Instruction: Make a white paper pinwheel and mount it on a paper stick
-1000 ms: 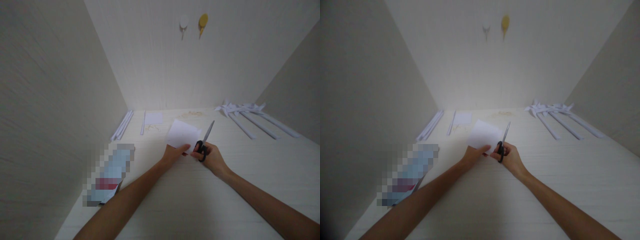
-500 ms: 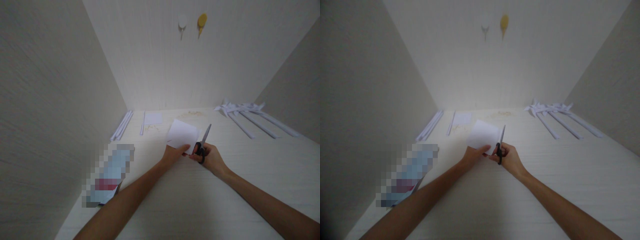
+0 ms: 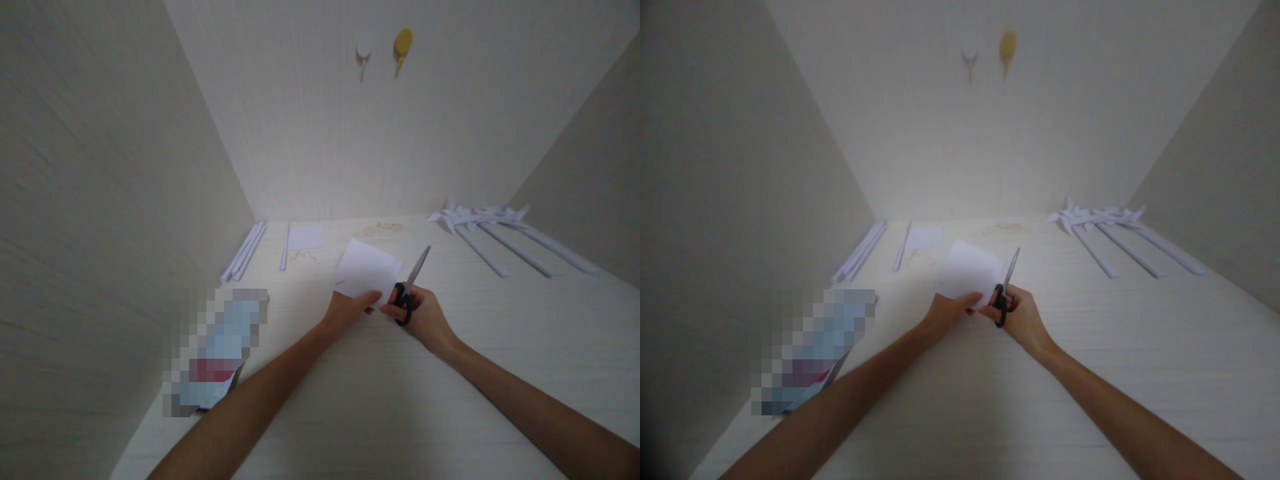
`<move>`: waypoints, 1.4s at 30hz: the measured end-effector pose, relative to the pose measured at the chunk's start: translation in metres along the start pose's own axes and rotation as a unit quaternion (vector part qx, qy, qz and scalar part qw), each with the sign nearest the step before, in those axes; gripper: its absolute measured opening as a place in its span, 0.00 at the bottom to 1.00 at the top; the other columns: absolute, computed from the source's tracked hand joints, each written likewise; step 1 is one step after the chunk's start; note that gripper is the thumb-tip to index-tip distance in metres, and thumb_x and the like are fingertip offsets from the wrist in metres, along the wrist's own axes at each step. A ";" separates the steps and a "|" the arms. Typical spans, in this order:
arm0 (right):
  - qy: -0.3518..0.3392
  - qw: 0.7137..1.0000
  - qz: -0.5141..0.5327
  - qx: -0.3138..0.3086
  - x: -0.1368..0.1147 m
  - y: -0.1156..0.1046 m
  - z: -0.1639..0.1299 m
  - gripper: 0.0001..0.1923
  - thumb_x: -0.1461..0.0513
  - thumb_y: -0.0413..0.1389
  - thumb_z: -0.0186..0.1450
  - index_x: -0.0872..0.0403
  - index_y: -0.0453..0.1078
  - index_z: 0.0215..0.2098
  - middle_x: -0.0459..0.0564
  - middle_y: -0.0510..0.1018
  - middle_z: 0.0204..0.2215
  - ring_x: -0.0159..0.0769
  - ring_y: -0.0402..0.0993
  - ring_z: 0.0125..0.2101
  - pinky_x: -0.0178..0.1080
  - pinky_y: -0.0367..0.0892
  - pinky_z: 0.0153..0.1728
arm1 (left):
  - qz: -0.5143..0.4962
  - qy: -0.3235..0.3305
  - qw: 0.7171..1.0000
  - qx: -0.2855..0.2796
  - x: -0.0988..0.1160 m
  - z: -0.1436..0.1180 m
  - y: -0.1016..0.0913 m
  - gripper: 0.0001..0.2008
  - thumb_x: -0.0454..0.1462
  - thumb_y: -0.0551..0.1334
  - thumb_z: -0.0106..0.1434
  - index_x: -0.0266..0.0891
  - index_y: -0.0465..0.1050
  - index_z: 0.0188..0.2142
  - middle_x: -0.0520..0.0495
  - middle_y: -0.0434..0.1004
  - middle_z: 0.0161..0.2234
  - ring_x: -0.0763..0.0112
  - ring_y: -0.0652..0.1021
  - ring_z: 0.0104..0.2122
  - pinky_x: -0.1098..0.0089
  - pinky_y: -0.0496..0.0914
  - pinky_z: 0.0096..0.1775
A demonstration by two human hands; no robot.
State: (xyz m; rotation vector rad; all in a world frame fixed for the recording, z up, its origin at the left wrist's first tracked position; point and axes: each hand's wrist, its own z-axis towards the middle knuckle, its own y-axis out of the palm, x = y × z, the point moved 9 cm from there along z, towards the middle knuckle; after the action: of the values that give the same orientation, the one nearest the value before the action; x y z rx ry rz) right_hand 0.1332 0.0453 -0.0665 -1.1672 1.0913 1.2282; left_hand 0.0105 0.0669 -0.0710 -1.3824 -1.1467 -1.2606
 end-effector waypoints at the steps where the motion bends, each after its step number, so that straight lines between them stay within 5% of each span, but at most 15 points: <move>1: -0.003 1.000 -0.001 0.000 0.000 0.000 0.000 0.16 0.57 0.64 0.43 0.56 0.61 0.18 0.39 0.62 0.13 0.22 0.54 0.15 0.29 0.51 0.15 | 0.000 0.003 1.000 -0.001 0.000 0.000 0.000 0.02 0.32 0.63 0.48 0.35 0.70 0.22 0.51 0.74 0.22 0.80 0.69 0.17 0.77 0.66 0.20; 19: -0.004 0.999 -0.039 0.021 0.005 -0.005 0.001 0.20 0.51 0.62 0.43 0.55 0.60 0.18 0.39 0.61 0.13 0.24 0.54 0.15 0.30 0.51 0.15 | 0.011 0.019 1.000 -0.016 -0.001 0.002 0.002 0.05 0.34 0.63 0.47 0.35 0.70 0.25 0.51 0.74 0.23 0.78 0.70 0.18 0.78 0.66 0.19; 42: 0.002 1.000 -0.015 0.007 0.002 0.000 -0.001 0.20 0.54 0.65 0.39 0.55 0.60 0.19 0.40 0.64 0.14 0.24 0.57 0.15 0.30 0.56 0.16 | 0.004 0.020 1.000 -0.005 -0.004 0.005 -0.001 0.04 0.34 0.62 0.49 0.35 0.71 0.25 0.51 0.74 0.23 0.77 0.71 0.18 0.75 0.68 0.21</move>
State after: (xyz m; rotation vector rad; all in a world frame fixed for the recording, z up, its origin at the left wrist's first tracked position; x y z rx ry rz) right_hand 0.1328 0.0449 -0.0682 -1.1728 1.0802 1.1939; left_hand 0.0101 0.0713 -0.0749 -1.3609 -1.1070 -1.2836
